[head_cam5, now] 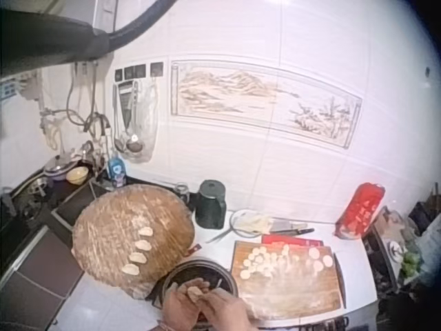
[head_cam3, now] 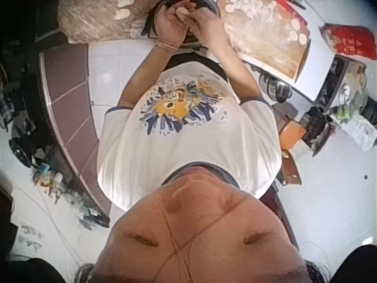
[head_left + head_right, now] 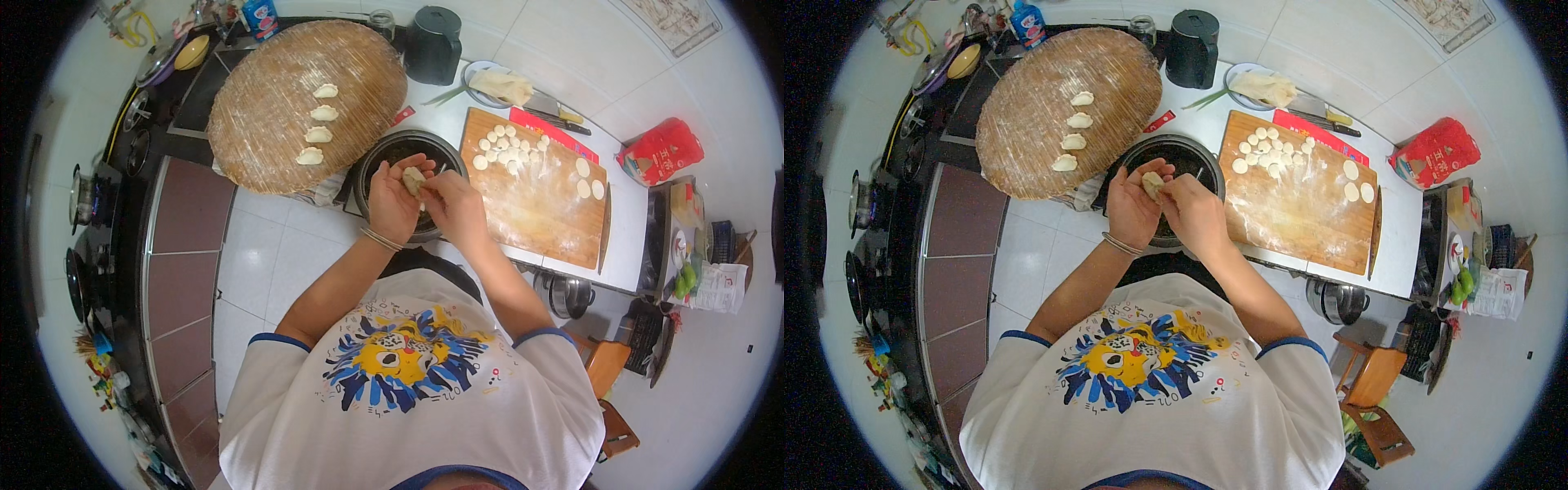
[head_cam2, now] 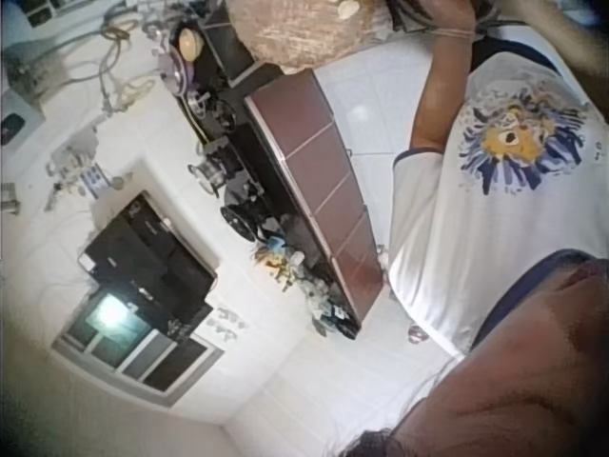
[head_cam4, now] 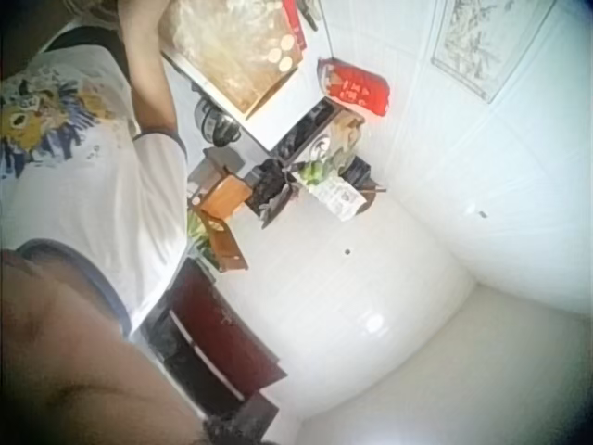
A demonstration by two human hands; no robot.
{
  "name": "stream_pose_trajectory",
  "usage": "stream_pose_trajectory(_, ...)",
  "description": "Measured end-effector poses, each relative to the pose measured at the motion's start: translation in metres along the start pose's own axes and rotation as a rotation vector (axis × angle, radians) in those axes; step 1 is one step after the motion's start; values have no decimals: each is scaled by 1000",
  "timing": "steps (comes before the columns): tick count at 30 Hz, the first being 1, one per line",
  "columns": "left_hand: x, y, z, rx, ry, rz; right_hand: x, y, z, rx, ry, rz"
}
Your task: The person fills small dough circles with a green mixture from a pot, folds them into dumplings, and places them on a woven tray. They also roll out additional dough circles using a rolling pin on a floured wooden board.
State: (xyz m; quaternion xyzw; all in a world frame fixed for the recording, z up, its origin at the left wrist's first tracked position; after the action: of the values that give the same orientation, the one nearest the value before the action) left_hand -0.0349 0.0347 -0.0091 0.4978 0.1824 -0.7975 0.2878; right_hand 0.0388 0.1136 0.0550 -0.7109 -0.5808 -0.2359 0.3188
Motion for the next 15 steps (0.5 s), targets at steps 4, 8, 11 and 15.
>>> stream_pose_trajectory(4,4,3,9,-29,132,-17,-11,-12,-7,-160,-146,40)
stream_pose_trajectory(8,11,9,29,-111,184,55,-29,-34,-25,-99,-23,100)
stream_pose_trajectory(11,22,14,48,-197,178,104,-54,-54,-29,-26,15,-35)
stream_pose_trajectory(15,45,23,78,-224,88,126,-79,-82,-37,23,-24,-122)
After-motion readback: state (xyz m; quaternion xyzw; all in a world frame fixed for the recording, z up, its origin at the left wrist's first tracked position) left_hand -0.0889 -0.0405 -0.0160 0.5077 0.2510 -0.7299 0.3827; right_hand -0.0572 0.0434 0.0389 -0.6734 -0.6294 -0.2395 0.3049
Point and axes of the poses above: each hand's wrist, its own y-axis away from the middle knuckle, its own x-axis out of the back of the hand, z = x × y, the point moved 5 cm from there along -y, towards the middle knuckle, and after that the axes turned 12 degrees about -z, right-handed, at the moved point
